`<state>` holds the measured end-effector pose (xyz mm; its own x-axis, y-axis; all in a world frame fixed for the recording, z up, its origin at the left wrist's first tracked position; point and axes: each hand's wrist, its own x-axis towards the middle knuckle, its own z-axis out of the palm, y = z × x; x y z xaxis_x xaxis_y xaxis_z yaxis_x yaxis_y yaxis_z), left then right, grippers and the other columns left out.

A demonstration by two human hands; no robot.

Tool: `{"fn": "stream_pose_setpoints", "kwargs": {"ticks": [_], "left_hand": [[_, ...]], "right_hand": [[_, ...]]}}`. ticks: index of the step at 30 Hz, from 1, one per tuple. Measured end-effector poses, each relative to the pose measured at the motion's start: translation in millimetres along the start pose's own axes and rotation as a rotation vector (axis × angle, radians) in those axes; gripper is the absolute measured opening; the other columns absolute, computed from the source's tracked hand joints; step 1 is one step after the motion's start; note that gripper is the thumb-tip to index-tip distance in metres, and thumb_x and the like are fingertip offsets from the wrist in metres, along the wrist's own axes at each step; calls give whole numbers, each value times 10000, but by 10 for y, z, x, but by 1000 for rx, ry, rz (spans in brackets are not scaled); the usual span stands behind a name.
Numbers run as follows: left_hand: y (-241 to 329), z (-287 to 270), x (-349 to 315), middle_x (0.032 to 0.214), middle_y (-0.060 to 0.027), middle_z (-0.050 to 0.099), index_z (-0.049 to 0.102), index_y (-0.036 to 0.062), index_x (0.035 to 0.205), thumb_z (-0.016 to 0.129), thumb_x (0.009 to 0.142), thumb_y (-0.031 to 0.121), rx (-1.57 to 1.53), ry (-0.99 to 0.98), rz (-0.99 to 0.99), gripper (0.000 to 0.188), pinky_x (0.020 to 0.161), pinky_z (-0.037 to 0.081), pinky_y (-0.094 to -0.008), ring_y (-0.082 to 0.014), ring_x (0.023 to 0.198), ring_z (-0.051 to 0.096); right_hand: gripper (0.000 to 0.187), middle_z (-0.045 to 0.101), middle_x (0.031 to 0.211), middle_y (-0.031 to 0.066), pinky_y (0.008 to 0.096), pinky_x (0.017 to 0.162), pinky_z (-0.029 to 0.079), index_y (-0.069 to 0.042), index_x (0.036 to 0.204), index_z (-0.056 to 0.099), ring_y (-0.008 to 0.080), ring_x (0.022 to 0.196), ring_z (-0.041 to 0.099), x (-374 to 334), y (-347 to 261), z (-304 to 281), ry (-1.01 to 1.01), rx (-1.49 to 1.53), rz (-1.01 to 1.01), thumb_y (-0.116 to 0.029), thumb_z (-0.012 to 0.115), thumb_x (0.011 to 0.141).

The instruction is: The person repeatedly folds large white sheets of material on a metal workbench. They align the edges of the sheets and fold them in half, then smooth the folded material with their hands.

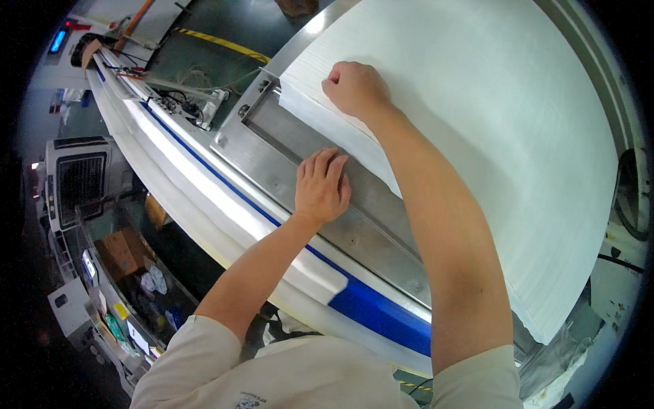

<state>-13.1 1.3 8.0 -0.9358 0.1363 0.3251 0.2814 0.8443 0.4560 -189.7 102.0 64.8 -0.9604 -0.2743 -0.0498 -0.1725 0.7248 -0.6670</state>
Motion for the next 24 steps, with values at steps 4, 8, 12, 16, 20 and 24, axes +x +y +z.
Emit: {"fn": "stream_pose_setpoints", "kwargs": {"ticks": [4, 8, 12, 16, 20, 24], "left_hand": [[-29, -6, 5, 1178, -125, 535, 559, 72, 1130, 610, 734, 106, -12, 2, -5, 401, 950, 368, -450, -328, 1120, 497], [-44, -60, 66, 1184, -136, 536, 552, 69, 1156, 610, 742, 106, -96, 3, -13, 419, 946, 368, -446, -338, 1120, 494], [-394, -175, 435, 1238, -141, 529, 524, 73, 1230, 601, 742, 92, 4, 252, 27, 494, 953, 368, -446, -342, 1126, 497], [-694, -349, 1025, 1311, -122, 508, 512, 86, 1266, 588, 745, 72, 171, 235, 159, 527, 1007, 356, -461, -318, 1194, 486], [-881, -354, 1067, 1323, -97, 510, 536, 114, 1247, 596, 752, 84, 226, 146, 213, 500, 1048, 333, -464, -293, 1235, 474], [-955, -331, 1006, 1248, -68, 549, 575, 137, 1149, 615, 746, 116, 223, 203, 218, 406, 1012, 360, -447, -267, 1185, 506]], "right_hand": [[200, 680, 764, 92, 368, 678, 510, -75, 823, 675, 266, 726, 642, 6, -21, 32, 61, -51, -1, -272, 653, 799], [169, 680, 779, 100, 418, 685, 517, -107, 805, 677, 315, 754, 645, -26, 2, 15, 94, -77, 9, -270, 629, 802], [157, 678, 760, 98, 428, 662, 515, -120, 786, 672, 319, 731, 646, -24, 14, 12, 131, -105, -36, -272, 635, 805], [153, 675, 741, 97, 430, 653, 516, -128, 782, 675, 318, 715, 649, -5, 78, 3, 162, -91, -26, -274, 636, 803], [149, 675, 741, 94, 430, 654, 517, -132, 781, 676, 314, 712, 650, 6, 59, 16, 141, -75, 4, -276, 638, 800], [149, 677, 750, 91, 429, 660, 519, -131, 783, 672, 311, 726, 650, -11, 41, 28, 142, -91, -12, -274, 637, 802]]}}
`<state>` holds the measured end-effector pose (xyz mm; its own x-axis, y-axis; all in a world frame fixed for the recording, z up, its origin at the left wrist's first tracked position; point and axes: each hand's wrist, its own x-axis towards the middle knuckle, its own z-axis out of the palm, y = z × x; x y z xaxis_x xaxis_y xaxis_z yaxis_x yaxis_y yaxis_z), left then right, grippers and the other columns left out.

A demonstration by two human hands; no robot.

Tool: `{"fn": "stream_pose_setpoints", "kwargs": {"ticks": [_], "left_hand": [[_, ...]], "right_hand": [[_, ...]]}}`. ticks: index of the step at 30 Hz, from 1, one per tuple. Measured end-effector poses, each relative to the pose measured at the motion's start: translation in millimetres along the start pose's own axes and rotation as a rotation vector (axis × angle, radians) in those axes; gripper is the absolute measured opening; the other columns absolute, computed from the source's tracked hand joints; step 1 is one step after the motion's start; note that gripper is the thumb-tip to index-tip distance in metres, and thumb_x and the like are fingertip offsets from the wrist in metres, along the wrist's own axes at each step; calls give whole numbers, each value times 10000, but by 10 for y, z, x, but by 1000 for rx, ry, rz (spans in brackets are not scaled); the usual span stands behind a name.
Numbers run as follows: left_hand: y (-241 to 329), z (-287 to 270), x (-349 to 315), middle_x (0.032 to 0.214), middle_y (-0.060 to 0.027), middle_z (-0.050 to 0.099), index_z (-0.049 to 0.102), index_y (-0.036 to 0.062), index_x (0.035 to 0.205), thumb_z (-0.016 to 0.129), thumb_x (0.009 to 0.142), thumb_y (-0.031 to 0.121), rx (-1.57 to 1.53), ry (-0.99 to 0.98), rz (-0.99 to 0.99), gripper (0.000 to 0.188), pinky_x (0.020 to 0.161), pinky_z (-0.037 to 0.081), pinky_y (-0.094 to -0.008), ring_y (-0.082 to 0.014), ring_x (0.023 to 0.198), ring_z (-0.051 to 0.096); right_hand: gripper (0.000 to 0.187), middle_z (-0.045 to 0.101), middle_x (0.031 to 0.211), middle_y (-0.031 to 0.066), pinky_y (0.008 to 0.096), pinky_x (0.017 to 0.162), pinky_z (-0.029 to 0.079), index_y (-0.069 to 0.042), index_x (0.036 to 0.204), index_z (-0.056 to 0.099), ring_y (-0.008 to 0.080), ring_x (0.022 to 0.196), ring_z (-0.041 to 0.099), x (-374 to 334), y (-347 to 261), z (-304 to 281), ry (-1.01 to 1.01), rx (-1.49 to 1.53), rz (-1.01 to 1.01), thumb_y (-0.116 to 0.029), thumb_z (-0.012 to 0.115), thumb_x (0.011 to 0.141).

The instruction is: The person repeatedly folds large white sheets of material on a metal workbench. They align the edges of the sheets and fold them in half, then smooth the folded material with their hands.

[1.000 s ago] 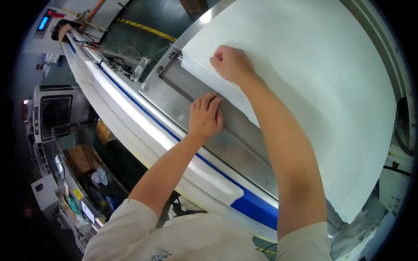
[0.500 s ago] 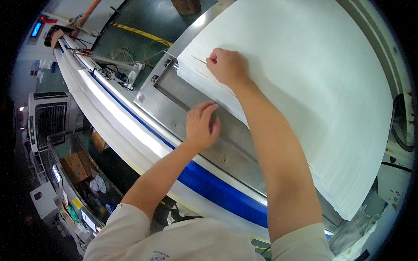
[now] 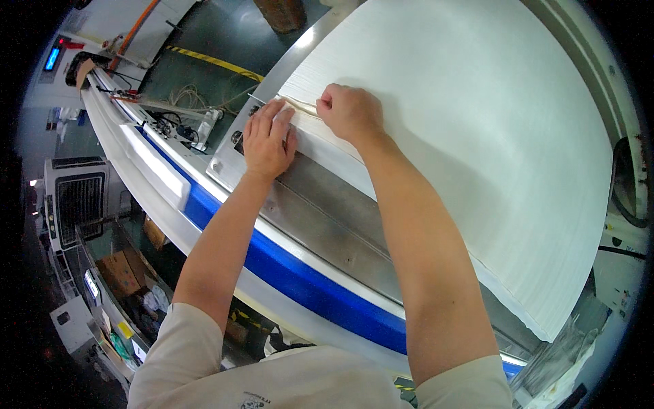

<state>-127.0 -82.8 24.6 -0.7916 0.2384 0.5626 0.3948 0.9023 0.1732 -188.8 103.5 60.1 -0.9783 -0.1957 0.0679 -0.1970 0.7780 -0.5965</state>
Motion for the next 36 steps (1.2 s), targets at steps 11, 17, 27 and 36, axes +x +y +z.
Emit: {"fn": "stream_pose_setpoints", "kwargs": {"ticks": [11, 17, 27, 36], "left_hand": [[-344, -420, 210, 1179, -98, 589, 578, 103, 1030, 661, 687, 162, 73, -500, 403, 358, 1029, 377, -444, -295, 1136, 535], [159, -587, 584, 1180, -133, 581, 552, 80, 1117, 679, 679, 125, 338, -908, 318, 459, 1037, 327, -432, -264, 1139, 535], [-341, 92, 552, 1059, -87, 633, 642, 119, 1096, 592, 826, 72, 701, -1022, 334, 278, 832, 481, -378, -268, 992, 621], [-800, 30, 520, 948, -139, 619, 632, 39, 947, 493, 885, 46, 727, -897, 255, 152, 953, 404, -427, -324, 956, 573]], "right_hand": [[193, 653, 829, 136, 443, 655, 499, -104, 887, 634, 343, 739, 623, -1223, -87, -218, 53, -25, 35, -286, 569, 880], [360, 664, 848, 149, 486, 748, 477, -114, 892, 673, 338, 792, 632, -2962, 1188, -1078, 114, -421, 444, -392, 451, 946], [609, 678, 741, 162, 475, 971, 391, -54, 706, 702, 339, 765, 645, -5928, 3428, -3173, 98, -729, 858, -442, 325, 988], [498, 669, 1051, 170, 478, 1055, 322, -33, 1051, 669, 309, 1008, 625, -6930, 4397, -4167, -395, -757, 1251, -375, 316, 973]]}}
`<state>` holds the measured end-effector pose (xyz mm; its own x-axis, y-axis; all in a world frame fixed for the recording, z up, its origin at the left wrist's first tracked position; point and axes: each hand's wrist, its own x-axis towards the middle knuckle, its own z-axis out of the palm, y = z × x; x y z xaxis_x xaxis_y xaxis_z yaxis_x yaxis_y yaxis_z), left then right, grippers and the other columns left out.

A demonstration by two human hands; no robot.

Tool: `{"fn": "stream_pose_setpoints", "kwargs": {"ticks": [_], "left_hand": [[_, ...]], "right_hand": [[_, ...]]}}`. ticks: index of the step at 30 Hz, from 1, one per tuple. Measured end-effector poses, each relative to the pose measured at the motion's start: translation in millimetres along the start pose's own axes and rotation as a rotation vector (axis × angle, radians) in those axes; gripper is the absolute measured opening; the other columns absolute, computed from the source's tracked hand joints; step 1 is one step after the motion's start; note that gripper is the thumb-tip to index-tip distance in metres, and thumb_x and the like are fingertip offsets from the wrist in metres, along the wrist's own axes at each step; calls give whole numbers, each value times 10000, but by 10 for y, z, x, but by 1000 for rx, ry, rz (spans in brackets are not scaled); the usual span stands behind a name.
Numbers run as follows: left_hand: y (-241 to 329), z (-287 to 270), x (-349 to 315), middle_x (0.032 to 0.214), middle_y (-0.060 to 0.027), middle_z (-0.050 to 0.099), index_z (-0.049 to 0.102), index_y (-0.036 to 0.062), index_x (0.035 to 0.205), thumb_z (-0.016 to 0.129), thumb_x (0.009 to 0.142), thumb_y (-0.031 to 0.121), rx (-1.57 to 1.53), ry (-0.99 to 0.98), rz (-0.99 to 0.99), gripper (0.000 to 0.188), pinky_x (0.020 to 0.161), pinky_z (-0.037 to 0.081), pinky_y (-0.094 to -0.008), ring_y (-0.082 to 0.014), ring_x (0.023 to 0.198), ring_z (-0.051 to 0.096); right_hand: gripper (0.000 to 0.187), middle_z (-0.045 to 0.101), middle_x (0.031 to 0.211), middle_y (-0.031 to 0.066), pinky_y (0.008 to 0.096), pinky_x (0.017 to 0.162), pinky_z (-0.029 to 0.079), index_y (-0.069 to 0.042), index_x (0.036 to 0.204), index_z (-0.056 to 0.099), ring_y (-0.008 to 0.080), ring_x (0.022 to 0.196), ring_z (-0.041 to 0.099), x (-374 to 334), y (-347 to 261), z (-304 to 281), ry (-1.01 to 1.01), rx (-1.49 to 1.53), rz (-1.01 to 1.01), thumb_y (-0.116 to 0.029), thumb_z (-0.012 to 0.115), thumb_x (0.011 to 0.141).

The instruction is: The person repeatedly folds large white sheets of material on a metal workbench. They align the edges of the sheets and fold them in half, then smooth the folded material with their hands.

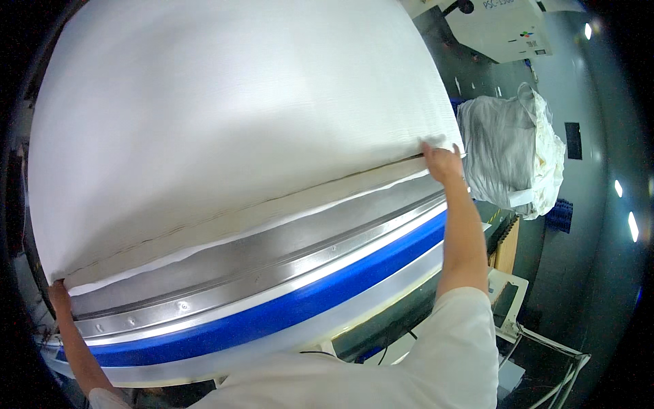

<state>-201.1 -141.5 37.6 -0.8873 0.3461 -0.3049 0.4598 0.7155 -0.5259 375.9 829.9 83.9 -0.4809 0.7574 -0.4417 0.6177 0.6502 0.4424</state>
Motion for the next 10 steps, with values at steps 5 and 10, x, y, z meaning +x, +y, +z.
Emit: {"fn": "stream_pose_setpoints", "kwargs": {"ticks": [5, 10], "left_hand": [[258, -41, 75, 988, -139, 615, 639, 65, 979, 481, 876, 75, -87, -40, -5, 189, 956, 403, -424, -324, 1016, 557], [-259, 173, -60, 1169, -78, 576, 553, 117, 1196, 589, 851, 71, 296, -178, 2, 351, 1108, 298, -365, -218, 1181, 502]], "right_hand": [[347, 647, 1128, 114, 452, 987, 398, -84, 1146, 636, 275, 1091, 592, 41, 710, 266, -73, -31, -34, -247, 511, 867], [403, 576, 1291, 64, 387, 992, 408, -118, 1198, 621, 195, 1221, 511, 380, 244, 304, -249, -265, -10, -291, 584, 836]]}}
